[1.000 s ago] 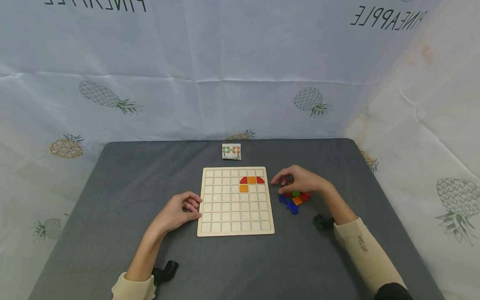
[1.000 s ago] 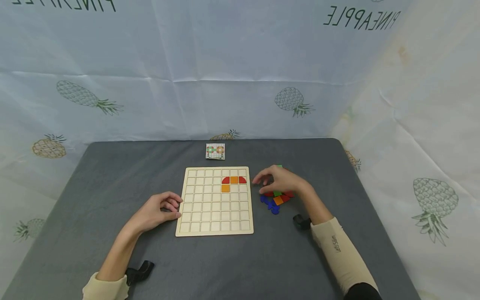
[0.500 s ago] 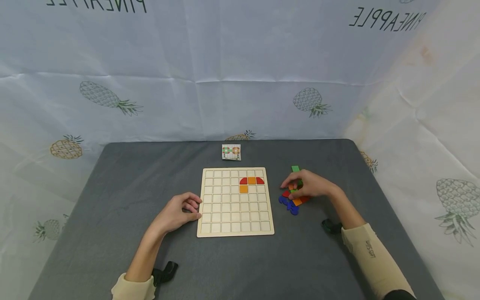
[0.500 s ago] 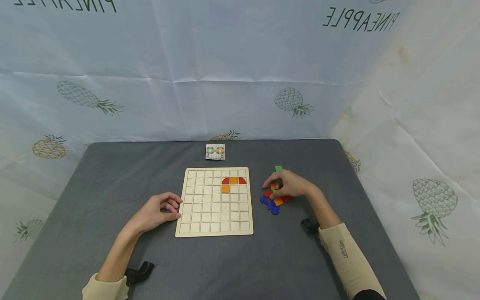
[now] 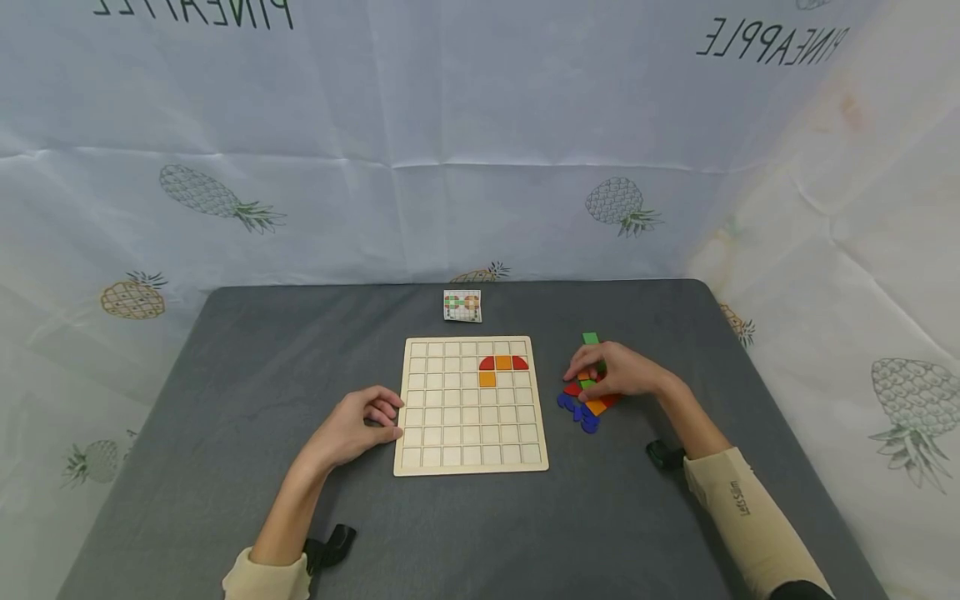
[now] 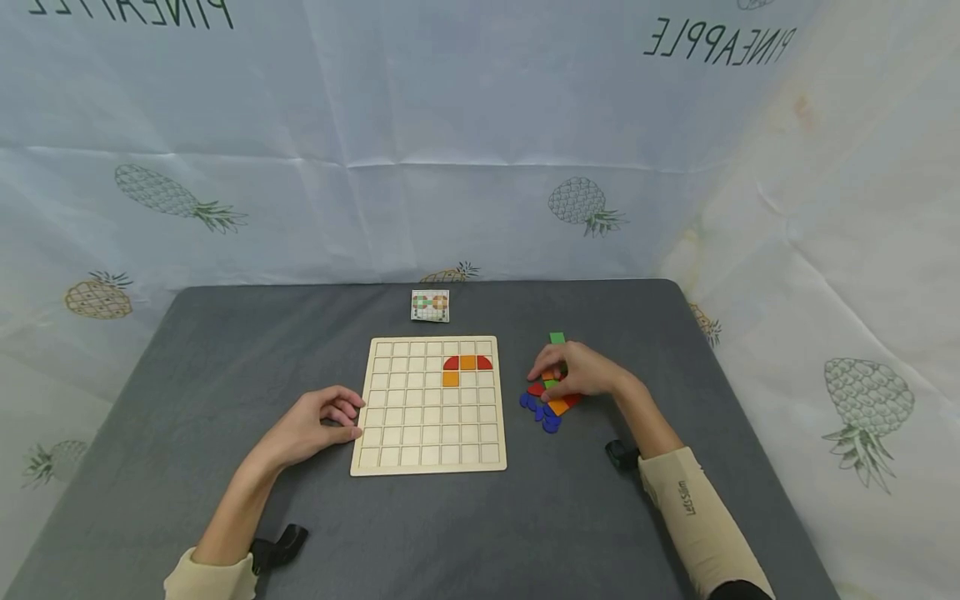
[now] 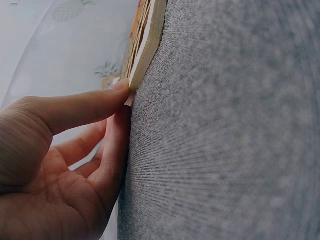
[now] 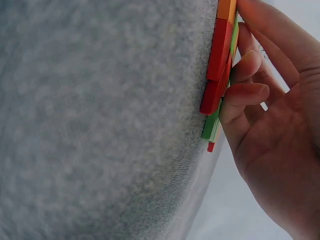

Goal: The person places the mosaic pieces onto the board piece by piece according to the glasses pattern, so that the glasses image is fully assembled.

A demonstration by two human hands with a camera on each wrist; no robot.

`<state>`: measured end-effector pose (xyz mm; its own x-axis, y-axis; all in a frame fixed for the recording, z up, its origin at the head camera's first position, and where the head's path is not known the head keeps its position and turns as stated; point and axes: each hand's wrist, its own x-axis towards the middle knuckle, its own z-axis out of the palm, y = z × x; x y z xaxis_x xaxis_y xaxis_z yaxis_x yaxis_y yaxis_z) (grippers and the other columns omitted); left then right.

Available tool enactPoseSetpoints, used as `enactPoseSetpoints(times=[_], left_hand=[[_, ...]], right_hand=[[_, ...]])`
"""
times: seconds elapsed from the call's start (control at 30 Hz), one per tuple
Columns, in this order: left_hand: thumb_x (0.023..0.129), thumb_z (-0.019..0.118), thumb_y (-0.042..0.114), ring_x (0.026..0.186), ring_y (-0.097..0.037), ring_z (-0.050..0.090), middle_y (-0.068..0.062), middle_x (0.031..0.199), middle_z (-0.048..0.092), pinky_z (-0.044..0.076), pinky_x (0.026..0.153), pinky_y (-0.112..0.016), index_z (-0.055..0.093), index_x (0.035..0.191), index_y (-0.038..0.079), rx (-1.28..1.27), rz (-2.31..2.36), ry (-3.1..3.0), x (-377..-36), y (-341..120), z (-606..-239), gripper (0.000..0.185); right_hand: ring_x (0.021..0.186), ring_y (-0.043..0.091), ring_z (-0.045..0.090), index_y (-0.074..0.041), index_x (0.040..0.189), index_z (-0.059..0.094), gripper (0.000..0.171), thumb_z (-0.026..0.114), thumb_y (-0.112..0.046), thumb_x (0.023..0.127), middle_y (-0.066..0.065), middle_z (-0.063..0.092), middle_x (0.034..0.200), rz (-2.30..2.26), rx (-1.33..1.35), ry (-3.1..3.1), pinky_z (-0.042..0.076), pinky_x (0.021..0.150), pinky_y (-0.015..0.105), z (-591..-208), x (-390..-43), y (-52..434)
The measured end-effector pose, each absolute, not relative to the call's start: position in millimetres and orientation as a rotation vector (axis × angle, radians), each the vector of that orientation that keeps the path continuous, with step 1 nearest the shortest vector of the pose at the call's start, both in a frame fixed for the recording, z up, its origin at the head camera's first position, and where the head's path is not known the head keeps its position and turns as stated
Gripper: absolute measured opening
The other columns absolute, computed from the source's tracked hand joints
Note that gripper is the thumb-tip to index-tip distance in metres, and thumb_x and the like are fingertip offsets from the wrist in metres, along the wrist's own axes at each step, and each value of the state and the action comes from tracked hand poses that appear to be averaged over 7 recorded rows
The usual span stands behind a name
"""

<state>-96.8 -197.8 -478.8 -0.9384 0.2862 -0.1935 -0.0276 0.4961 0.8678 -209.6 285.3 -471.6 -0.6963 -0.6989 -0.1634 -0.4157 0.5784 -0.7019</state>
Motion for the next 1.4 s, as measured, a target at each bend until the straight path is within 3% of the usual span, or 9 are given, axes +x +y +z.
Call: enactPoseSetpoints(times=[0.2, 0.43, 0.7, 1.1, 1.4], left_hand=[[0.091, 0.086, 0.006, 0.090, -0.017, 0.066, -0.015, 0.109, 0.068, 0.054, 0.079, -0.025, 0.069, 0.125, -0.002, 0.214, 1.423, 2.427, -96.4, -197.5, -478.7, 0.039], [0.091, 0.086, 0.006, 0.090, -0.016, 0.066, -0.014, 0.108, 0.068, 0.055, 0.079, -0.025, 0.069, 0.125, -0.002, 0.217, 1.415, 2.433, -96.8, -197.3, -478.2, 0.038], [0.091, 0.086, 0.006, 0.089, -0.016, 0.066, -0.015, 0.108, 0.069, 0.054, 0.079, -0.025, 0.069, 0.125, -0.002, 0.226, 1.426, 2.432, -96.9, -197.3, -478.7, 0.039], [0.091, 0.086, 0.006, 0.090, -0.016, 0.066, -0.015, 0.108, 0.068, 0.055, 0.079, -0.025, 0.069, 0.125, -0.002, 0.227, 1.426, 2.428, -97.1, -197.6, -478.7, 0.038], [0.091, 0.086, 0.005, 0.090, -0.017, 0.067, -0.015, 0.107, 0.068, 0.055, 0.080, -0.025, 0.069, 0.124, -0.002, 0.213, 1.409, 2.444, -97.9, -197.6, -478.7, 0.038]], right_hand=[[0.088, 0.015, 0.060, -0.018, 0.110, 0.085, 0.023, 0.093, -0.023, 0.088, 0.007, 0.073, 0.120, -0.903, -0.898, 2.386, 0.051, 0.078, 0.025, -470.9, -209.2, 284.2], [0.084, 0.009, 0.059, -0.018, 0.108, 0.086, 0.021, 0.092, -0.022, 0.088, 0.005, 0.076, 0.116, -0.896, -0.914, 2.377, 0.052, 0.075, 0.023, -469.9, -209.9, 283.8], [0.075, 0.005, 0.058, -0.018, 0.108, 0.084, 0.021, 0.092, -0.021, 0.089, -0.003, 0.075, 0.095, -0.881, -0.893, 2.389, 0.053, 0.068, 0.024, -467.7, -207.6, 282.9], [0.074, 0.005, 0.059, -0.010, 0.110, 0.081, 0.022, 0.089, -0.021, 0.093, 0.000, 0.073, 0.090, -0.849, -0.892, 2.414, 0.052, 0.067, 0.023, -467.1, -204.6, 278.8], [0.074, 0.007, 0.060, -0.013, 0.109, 0.079, 0.017, 0.086, -0.018, 0.095, -0.001, 0.070, 0.086, -0.942, -0.883, 2.425, 0.053, 0.067, 0.025, -463.9, -206.3, 276.5]])
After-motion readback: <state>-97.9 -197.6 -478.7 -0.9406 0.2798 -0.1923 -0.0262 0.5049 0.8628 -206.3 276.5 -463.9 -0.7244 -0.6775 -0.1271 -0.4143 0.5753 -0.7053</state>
